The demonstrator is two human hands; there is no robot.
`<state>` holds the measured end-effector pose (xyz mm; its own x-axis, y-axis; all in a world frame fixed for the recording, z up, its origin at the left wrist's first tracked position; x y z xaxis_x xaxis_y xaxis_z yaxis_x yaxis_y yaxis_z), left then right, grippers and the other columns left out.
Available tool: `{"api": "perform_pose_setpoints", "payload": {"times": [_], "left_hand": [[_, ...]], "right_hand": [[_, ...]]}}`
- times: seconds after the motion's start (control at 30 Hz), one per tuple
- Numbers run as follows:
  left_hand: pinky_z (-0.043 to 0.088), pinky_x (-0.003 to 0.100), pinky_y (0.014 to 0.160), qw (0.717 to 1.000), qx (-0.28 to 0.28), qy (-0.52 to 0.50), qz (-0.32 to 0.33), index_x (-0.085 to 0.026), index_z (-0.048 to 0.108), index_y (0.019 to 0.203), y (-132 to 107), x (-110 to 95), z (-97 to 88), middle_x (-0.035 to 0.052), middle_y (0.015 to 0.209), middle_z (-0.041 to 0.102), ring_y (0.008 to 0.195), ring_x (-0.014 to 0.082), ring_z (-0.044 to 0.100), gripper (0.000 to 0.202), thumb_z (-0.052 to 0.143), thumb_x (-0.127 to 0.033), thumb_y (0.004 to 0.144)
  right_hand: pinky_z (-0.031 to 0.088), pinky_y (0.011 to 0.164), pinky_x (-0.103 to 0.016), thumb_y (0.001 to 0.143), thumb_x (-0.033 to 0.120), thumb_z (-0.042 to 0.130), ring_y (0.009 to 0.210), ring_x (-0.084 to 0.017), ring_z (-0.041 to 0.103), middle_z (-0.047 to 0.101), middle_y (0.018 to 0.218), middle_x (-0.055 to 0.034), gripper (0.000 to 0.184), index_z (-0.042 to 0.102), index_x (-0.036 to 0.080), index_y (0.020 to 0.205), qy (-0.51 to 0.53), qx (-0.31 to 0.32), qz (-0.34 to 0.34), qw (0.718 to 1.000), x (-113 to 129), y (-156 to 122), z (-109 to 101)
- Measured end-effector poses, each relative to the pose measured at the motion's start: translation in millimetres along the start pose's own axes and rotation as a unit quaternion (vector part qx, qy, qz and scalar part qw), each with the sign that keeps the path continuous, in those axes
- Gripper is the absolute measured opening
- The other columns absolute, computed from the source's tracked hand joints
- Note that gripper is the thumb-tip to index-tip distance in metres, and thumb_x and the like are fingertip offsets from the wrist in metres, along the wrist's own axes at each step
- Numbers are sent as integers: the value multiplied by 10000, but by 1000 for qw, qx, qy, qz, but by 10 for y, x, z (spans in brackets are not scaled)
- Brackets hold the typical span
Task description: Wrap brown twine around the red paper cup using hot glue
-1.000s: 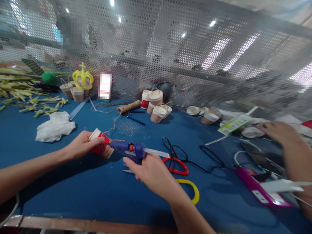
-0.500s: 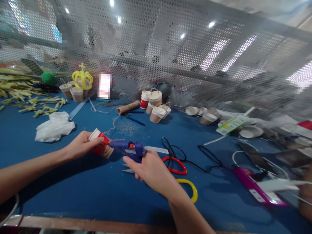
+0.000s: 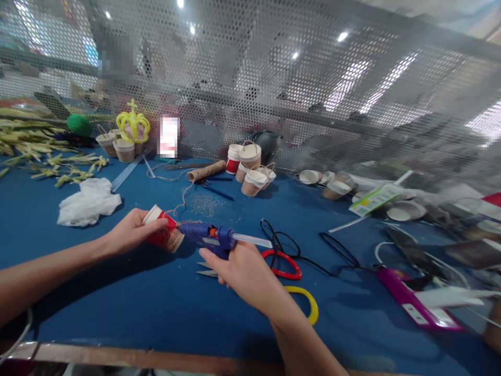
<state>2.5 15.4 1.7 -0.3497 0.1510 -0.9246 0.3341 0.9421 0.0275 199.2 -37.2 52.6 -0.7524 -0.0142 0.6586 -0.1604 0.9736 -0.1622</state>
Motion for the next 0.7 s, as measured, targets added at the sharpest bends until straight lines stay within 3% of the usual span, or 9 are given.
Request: {"api": "perform_pose_setpoints", "payload": {"times": [0.43,0.7], "left_hand": [[245,204,438,1000,-3,-16,-7,-100,558,579,-4,-12,4,-34,507,366,486,75,288,383,467,-437,735],[303,203,433,999,-8,-33,-14,-90,613,620,-8,-35,6,-2,513,505,481,95,404,352,491,-410,703]], "right_hand": [[413,455,-232,748,367,497,403,-123,526,501,376,34,254,517,194,562,-49,-15,-8,999,56,-31,-10],[410,455,-222,744,326,502,413,-112,525,524,440,33,175,528,186,642,-45,0,-26,999,59,-32,-3]]}}
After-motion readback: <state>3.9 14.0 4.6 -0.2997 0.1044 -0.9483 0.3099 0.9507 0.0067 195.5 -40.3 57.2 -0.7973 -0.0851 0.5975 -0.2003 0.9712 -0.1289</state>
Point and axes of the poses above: each hand's wrist, its own y-axis towards the middle knuckle, its own z-axis out of the palm, x = y × z, the point moved 3 cm from there along y, towards the middle knuckle
